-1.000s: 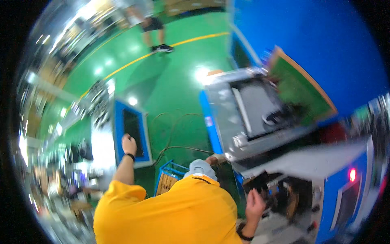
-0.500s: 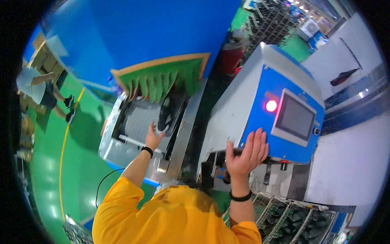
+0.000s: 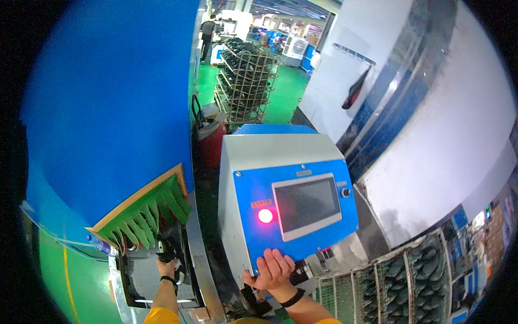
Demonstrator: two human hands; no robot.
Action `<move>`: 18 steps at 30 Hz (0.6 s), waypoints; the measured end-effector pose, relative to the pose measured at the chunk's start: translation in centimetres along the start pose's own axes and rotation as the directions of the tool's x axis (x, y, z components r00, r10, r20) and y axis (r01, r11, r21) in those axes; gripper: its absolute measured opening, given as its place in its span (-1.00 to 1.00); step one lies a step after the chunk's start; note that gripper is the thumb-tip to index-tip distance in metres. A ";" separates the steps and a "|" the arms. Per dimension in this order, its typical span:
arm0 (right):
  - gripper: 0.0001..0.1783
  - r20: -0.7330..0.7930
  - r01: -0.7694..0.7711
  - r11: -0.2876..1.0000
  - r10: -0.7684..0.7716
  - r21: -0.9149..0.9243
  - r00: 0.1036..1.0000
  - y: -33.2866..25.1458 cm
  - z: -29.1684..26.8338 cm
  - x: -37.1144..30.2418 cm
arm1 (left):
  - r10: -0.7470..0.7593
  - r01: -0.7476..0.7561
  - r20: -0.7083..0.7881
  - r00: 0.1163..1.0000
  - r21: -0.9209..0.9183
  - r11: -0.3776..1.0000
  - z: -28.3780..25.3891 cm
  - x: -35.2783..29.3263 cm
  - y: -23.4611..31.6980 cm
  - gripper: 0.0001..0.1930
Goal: Operating a shoe lasting machine to shape shoes on lasts.
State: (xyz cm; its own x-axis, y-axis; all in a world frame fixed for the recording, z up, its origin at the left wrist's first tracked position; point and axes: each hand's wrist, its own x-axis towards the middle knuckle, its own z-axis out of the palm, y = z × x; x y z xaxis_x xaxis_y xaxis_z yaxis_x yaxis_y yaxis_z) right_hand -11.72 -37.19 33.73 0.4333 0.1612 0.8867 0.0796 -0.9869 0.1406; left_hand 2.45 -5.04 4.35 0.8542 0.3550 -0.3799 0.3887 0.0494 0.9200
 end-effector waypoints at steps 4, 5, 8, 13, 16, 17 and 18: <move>-0.41 -0.036 -0.023 0.999 0.024 0.039 0.999 -0.4 -0.2 1.3 | -0.146 0.361 0.405 0.902 -0.528 0.769 -4.9 -0.2 -3.1 -0.83; -0.44 -0.027 -0.053 0.996 0.056 0.078 0.998 -0.5 -0.2 1.4 | -0.156 0.389 0.418 0.895 -0.560 0.731 -4.3 -2.6 -2.3 -0.78; -0.45 0.086 -0.111 0.977 0.096 0.183 0.992 -0.8 -0.9 1.4 | -0.068 0.420 0.525 0.849 -0.591 0.689 -4.8 -14.1 2.2 -0.46; -0.37 0.220 -0.301 0.597 0.208 0.744 0.953 -1.7 -8.2 -1.0 | 0.051 0.491 0.651 0.758 -0.620 0.612 -4.3 -25.7 3.0 -0.19; 0.19 0.762 -0.755 -0.189 -0.047 0.628 0.646 -4.2 -10.9 -4.2 | 0.225 0.308 0.718 0.659 -0.530 0.790 -1.5 -33.8 9.3 -0.08; 0.40 0.784 -0.809 -0.083 -0.207 0.581 0.585 -3.4 -10.8 -4.5 | 0.227 0.379 0.745 0.627 -0.546 0.747 -1.0 -35.0 9.3 -0.07; 0.39 0.735 -0.743 -0.080 -0.108 0.665 0.669 -3.6 -11.7 -4.4 | 0.188 0.429 0.721 0.667 -0.578 0.695 -0.1 -36.8 10.5 -0.17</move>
State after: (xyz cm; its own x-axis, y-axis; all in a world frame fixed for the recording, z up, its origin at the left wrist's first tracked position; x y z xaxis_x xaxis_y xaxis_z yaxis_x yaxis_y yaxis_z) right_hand -24.43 -34.48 34.45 0.9413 0.2217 0.2544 0.2683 -0.0347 -0.9627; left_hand -24.97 -17.51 28.02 0.8918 -0.4268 -0.1500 0.4367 0.7257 0.5317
